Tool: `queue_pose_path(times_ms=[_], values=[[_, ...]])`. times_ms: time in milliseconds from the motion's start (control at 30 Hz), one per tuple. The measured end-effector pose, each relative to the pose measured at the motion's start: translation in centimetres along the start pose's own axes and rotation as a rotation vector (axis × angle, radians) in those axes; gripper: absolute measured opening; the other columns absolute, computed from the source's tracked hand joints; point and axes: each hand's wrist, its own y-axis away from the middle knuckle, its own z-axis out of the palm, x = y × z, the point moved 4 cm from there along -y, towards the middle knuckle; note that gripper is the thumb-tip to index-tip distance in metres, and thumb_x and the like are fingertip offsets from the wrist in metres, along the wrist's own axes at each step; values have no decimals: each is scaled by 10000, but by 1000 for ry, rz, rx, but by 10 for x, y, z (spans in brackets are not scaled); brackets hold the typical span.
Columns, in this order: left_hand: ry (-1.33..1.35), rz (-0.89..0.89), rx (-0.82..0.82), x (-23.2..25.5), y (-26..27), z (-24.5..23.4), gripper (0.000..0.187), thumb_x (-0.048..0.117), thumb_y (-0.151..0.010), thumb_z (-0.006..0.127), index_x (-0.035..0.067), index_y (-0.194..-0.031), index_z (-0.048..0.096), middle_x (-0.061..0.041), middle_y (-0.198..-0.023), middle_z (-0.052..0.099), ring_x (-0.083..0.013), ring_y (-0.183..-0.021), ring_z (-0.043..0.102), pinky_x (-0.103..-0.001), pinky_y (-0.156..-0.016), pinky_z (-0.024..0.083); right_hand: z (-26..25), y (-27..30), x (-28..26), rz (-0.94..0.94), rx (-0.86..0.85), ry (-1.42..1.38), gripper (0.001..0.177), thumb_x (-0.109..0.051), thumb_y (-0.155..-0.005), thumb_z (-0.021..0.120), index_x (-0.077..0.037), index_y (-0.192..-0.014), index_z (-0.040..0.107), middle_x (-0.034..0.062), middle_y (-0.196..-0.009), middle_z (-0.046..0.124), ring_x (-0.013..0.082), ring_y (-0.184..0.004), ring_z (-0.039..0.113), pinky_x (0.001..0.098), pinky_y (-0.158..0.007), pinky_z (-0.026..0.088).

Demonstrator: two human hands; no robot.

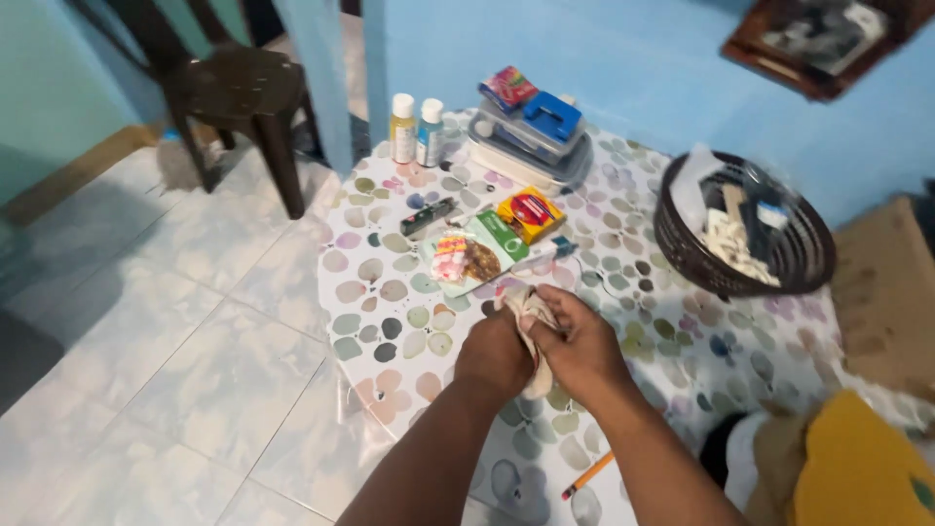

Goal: Cleaning and organizing various stationery items and desk supplies.

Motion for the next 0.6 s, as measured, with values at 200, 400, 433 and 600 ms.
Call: queue_pose_path(times_ms=[200, 400, 433, 600], values=[[147, 122, 84, -7, 3, 9, 272, 222, -884, 668, 78, -1114, 647, -214, -1037, 755, -385, -1012, 714, -453, -881, 569, 3, 4, -24, -353, 212, 387, 258, -203, -931, 676, 11, -1064, 730, 221, -1052, 753, 351, -979, 715, 394, -861, 561], [191, 186, 204, -8, 11, 4, 347, 132, -883, 643, 147, -1230, 632, -195, -1069, 727, -402, -1029, 677, -470, -860, 542, 4, -15, -26, 79, 180, 400, 250, -261, -983, 627, -35, -1033, 720, 194, -909, 765, 306, -820, 747, 383, -770, 556], [189, 192, 202, -1, 17, 0, 347, 132, -883, 643, 147, -1230, 632, -195, -1069, 727, -402, -1029, 677, -470, -860, 542, -3, -19, -21, 78, 187, 398, 250, -261, -983, 627, -35, -1033, 720, 194, -909, 765, 306, -820, 747, 383, -770, 556], [141, 97, 112, -8, 11, 1, 241, 156, -882, 660, 60, -1095, 601, -203, -1022, 728, -392, -1006, 688, -484, -850, 539, -4, -27, 4, 48, -254, -175, 214, -109, -922, 692, -5, -1108, 714, 28, -910, 747, 67, -756, 673, 247, -675, 551]])
